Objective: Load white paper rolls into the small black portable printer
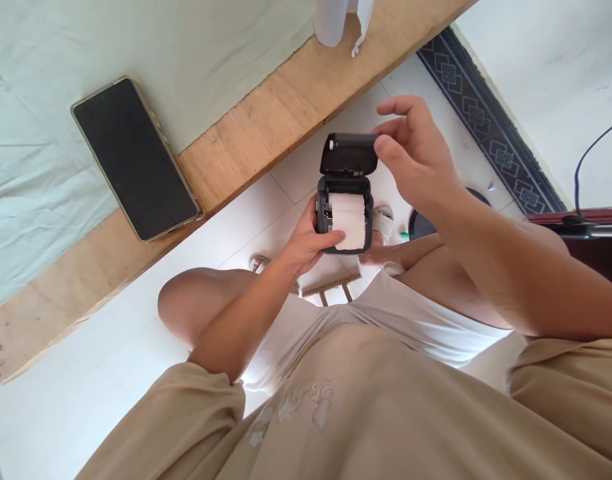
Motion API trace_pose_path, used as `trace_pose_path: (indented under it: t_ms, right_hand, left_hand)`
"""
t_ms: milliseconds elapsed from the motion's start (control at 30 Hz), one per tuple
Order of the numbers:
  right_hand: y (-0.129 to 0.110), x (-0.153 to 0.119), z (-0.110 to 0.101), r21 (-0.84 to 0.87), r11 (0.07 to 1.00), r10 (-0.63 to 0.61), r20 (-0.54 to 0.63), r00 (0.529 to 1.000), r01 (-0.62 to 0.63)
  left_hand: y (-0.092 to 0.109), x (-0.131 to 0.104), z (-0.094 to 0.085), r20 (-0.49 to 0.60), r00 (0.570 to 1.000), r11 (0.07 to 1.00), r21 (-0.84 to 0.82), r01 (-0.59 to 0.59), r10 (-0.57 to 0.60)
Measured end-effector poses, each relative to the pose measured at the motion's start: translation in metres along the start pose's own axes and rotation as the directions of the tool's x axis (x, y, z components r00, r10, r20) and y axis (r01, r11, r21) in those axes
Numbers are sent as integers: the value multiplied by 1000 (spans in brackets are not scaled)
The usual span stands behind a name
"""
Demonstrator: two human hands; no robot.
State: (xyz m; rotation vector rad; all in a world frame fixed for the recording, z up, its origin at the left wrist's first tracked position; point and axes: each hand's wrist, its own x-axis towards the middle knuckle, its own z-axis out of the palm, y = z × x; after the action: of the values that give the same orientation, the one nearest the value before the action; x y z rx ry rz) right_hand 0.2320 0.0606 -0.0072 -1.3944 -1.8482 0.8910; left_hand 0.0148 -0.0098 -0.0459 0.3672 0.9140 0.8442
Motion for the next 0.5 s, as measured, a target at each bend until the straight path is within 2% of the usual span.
trace_pose_path:
  t_ms: [100, 200, 267, 367, 500]
  right_hand:
    - [-11, -4, -1, -10, 1000, -12, 34, 999, 12]
    - [-16, -11, -2, -123, 989, -58, 181, 982, 81]
    - [-16, -13, -2, -138, 986, -55, 265, 963, 94]
    - [-15, -13, 0, -102, 994, -3, 373, 928, 44]
    - [-17, -10, 2, -43, 996, 89, 421, 903, -78]
  left_hand:
    - [-1, 0, -1, 9, 1000, 1000, 0, -9, 9]
    - [-1, 0, -4, 28, 999, 999, 17, -28, 28]
    - [-1, 1, -7, 54, 998, 998, 40, -37, 35]
    - [-2, 4, -11, 99, 995, 998, 58, -38, 32]
    - [-5, 6, -12, 85, 994, 997, 46, -66, 62]
